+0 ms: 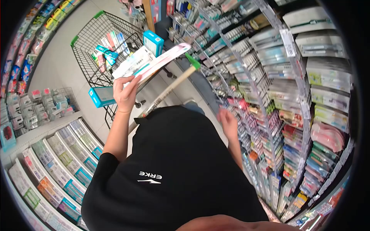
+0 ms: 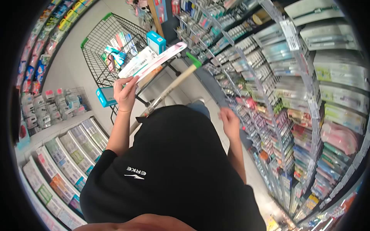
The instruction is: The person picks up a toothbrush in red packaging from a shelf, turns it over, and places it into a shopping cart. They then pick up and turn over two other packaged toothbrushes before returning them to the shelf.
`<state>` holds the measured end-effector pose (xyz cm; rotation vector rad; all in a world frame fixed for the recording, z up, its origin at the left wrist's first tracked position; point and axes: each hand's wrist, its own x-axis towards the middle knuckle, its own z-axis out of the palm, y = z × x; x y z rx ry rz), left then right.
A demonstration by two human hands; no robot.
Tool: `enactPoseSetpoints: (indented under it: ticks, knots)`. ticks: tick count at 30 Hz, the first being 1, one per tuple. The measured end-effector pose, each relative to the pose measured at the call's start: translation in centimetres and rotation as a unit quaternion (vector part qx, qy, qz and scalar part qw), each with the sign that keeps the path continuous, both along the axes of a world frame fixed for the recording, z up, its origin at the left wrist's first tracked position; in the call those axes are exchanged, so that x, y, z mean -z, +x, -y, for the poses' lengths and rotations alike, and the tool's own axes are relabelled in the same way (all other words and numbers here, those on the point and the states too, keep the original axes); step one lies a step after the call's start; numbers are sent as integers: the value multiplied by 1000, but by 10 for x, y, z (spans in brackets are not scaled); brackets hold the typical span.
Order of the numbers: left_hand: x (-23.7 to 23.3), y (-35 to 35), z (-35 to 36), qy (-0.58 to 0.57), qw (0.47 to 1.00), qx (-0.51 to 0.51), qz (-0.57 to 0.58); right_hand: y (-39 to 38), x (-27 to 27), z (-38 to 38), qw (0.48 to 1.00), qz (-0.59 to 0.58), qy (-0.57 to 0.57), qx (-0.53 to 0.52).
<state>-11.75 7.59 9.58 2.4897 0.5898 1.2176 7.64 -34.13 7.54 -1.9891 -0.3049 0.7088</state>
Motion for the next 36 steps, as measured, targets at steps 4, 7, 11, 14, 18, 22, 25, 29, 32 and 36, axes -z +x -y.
enactPoseSetpoints:
  ticks: [4, 7, 11, 14, 18, 22, 25, 29, 32, 36]
  knots:
    - [-34, 23, 40, 38, 992, 108, 54, 2, -75, -105, 989, -30, 129, -68]
    - [-62, 34, 55, 101, 974, 195, 59, -9, -94, -154, 965, -62, 233, -107]
    - [-68, 36, 77, 131, 960, 238, 63, -18, -112, -173, 923, -177, 333, -74]
    - [-68, 37, 91, 118, 959, 256, 37, -21, -115, -166, 905, -244, 347, -20]
    - [-87, 43, 88, -52, 928, 369, 21, -16, -106, -153, 906, -245, 346, 23]
    - [-87, 46, 98, -299, 918, 260, -31, -18, -116, -145, 914, -217, 344, 2]
    - [-78, 46, 97, -529, 785, 287, -146, -21, -117, -144, 920, -177, 349, 16]
    - [-80, 52, 106, -654, 677, 317, -118, -27, -121, -143, 934, -127, 332, 48]
    - [-82, 53, 108, -664, 661, 326, -126, -28, -115, -137, 940, -126, 310, 63]
    - [-68, 55, 107, -645, 676, 338, -109, -27, -109, -135, 948, -129, 282, 67]
